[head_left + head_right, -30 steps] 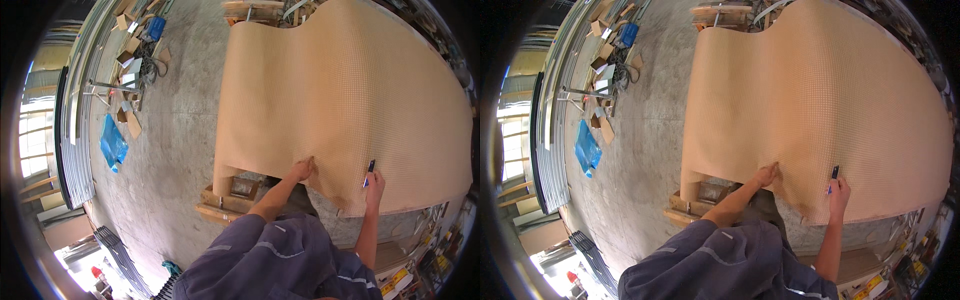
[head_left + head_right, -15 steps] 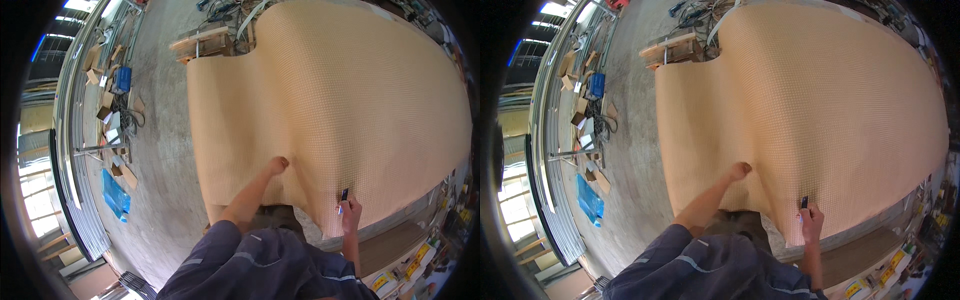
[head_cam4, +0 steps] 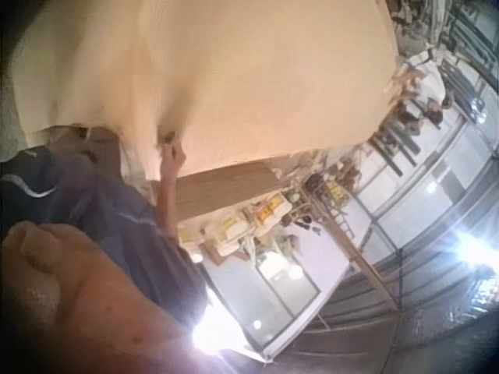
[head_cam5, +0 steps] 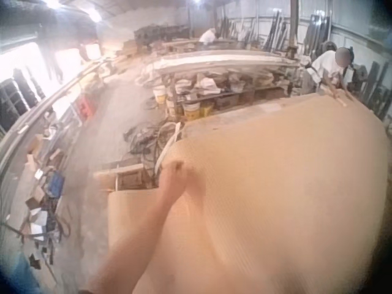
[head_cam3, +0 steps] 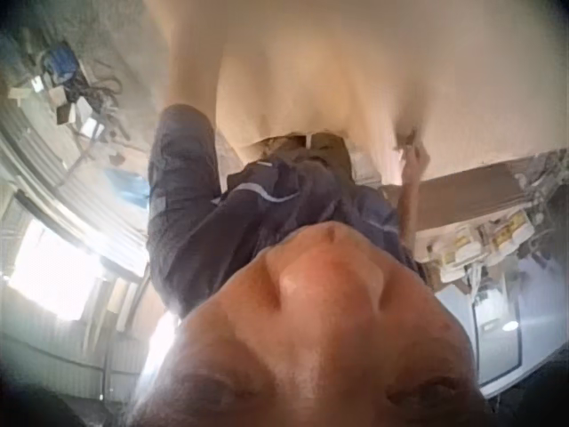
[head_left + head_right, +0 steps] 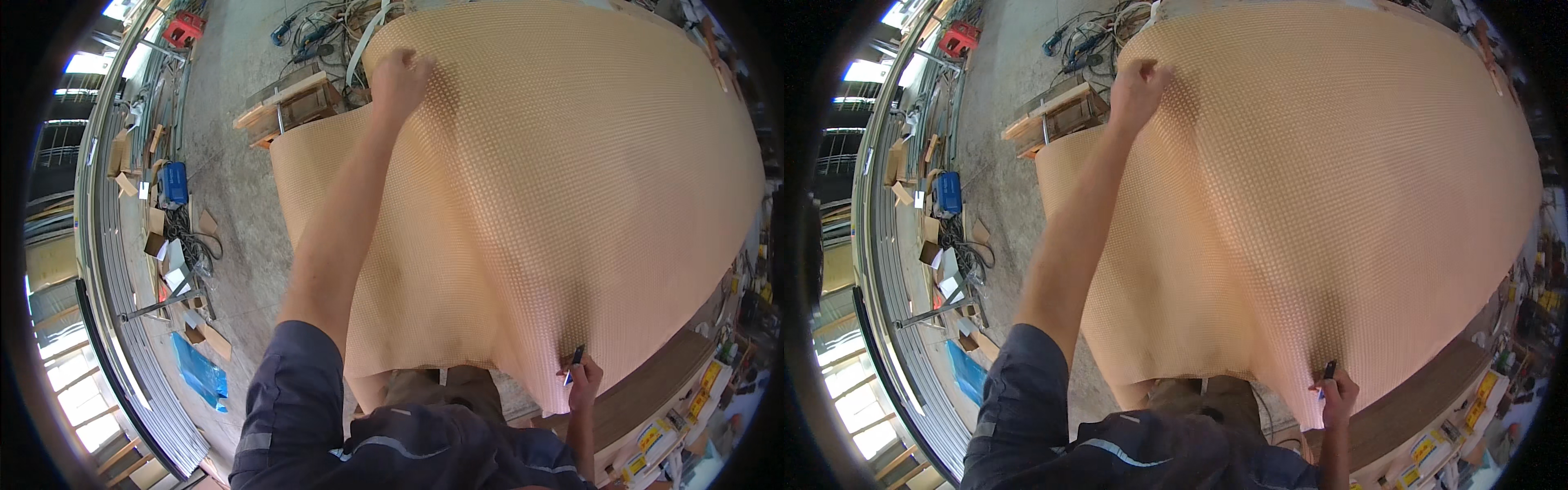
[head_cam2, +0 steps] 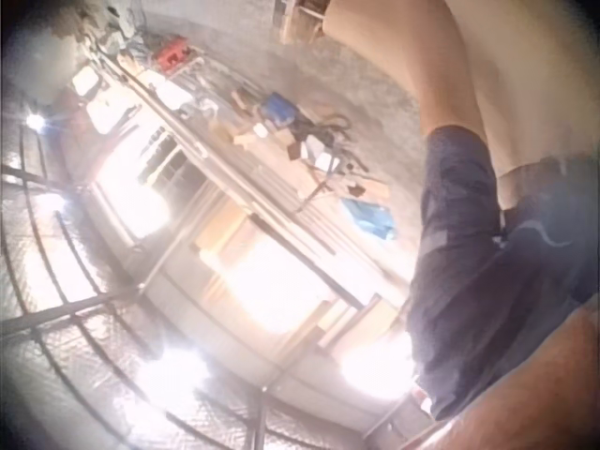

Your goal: The person smooths a large sheet of textured material on a workbench using a wooden block, then uses a utility knife to cut the material along the edges. The person removes the cut-off strips and lifts the trimmed sheet.

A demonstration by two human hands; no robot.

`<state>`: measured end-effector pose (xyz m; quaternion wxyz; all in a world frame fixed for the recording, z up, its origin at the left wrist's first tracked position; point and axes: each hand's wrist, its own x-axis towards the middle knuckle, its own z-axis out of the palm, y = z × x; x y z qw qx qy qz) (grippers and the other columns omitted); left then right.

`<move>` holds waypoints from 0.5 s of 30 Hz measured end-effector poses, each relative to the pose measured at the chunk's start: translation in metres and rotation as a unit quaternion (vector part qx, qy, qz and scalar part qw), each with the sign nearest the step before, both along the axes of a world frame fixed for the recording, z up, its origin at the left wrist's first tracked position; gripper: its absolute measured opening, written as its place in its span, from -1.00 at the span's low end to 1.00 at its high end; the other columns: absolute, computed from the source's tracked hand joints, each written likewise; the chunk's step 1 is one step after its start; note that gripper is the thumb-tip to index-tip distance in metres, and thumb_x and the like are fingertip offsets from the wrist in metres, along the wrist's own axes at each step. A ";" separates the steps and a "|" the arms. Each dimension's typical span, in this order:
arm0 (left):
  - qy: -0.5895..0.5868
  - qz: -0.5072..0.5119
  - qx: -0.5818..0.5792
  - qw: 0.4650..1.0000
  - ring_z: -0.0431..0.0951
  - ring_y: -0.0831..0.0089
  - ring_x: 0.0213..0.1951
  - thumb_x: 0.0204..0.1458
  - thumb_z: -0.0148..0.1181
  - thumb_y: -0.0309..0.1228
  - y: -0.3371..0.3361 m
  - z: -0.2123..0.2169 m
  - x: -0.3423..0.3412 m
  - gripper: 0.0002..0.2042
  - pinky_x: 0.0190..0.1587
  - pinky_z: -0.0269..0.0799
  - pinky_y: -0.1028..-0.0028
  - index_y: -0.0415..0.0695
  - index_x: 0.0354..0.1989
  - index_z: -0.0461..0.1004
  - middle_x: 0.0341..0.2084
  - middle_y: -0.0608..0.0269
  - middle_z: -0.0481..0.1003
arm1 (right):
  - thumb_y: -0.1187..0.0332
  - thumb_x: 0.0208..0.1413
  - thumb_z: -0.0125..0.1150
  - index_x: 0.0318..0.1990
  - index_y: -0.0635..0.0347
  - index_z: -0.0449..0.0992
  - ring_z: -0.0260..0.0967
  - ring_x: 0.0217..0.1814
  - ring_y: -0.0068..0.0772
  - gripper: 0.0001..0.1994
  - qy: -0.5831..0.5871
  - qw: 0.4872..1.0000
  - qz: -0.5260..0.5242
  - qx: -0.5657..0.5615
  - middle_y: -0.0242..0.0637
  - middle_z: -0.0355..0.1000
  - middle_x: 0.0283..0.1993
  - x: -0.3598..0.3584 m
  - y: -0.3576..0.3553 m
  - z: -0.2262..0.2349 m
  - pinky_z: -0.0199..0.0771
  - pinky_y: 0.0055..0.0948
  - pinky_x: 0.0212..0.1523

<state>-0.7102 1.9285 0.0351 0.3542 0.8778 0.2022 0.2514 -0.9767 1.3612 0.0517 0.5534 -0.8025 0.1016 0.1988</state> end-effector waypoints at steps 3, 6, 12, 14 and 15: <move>-0.031 -0.006 0.028 0.999 0.50 0.03 0.05 -0.01 0.27 0.03 0.041 -0.007 0.034 -0.36 0.08 0.40 0.18 -0.33 0.04 0.47 -0.05 -0.17 0.51 | 0.47 0.08 0.01 -0.51 0.31 0.42 0.42 -0.56 -0.41 -0.84 0.025 0.999 -0.020 0.017 -0.27 0.39 -0.56 0.007 0.014 0.009 0.54 -0.40 -0.45; -0.015 -0.007 0.049 0.999 0.50 0.04 0.05 -0.09 0.31 0.14 0.071 -0.015 0.064 -0.29 0.10 0.38 0.15 -0.25 0.06 0.47 -0.05 -0.12 0.52 | 0.46 0.08 0.02 -0.51 0.32 0.41 0.43 -0.58 -0.37 -0.83 0.089 0.993 -0.075 0.006 -0.23 0.40 -0.56 0.006 0.011 0.011 0.56 -0.36 -0.46; 0.054 -0.103 0.123 0.986 0.58 -0.04 -0.10 -0.13 0.34 0.04 0.103 -0.014 0.108 -0.32 -0.07 0.46 0.12 -0.30 0.02 0.44 -0.22 -0.16 0.58 | 0.39 0.06 0.05 -0.52 0.37 0.44 0.46 -0.61 -0.23 -0.78 0.089 0.992 -0.074 0.051 -0.15 0.41 -0.61 0.009 0.002 0.009 0.57 -0.27 -0.52; 0.107 -0.134 0.077 0.982 0.61 0.22 -0.26 -0.18 0.39 0.05 0.103 -0.017 0.118 -0.43 -0.18 0.48 0.29 -0.23 -0.18 0.57 -0.37 0.06 0.62 | 0.38 0.05 0.05 -0.53 0.39 0.45 0.46 -0.62 -0.20 -0.77 0.099 0.990 -0.091 0.046 -0.14 0.41 -0.62 -0.002 -0.009 0.006 0.57 -0.25 -0.53; 0.141 -0.186 0.004 0.972 0.61 0.30 -0.28 -0.18 0.41 0.05 0.103 -0.010 0.120 -0.47 -0.20 0.47 0.34 -0.21 -0.25 0.60 -0.40 0.11 0.62 | 0.39 0.05 0.05 -0.53 0.40 0.45 0.46 -0.62 -0.19 -0.77 0.105 0.989 -0.100 0.041 -0.14 0.41 -0.62 -0.008 -0.017 0.003 0.57 -0.25 -0.53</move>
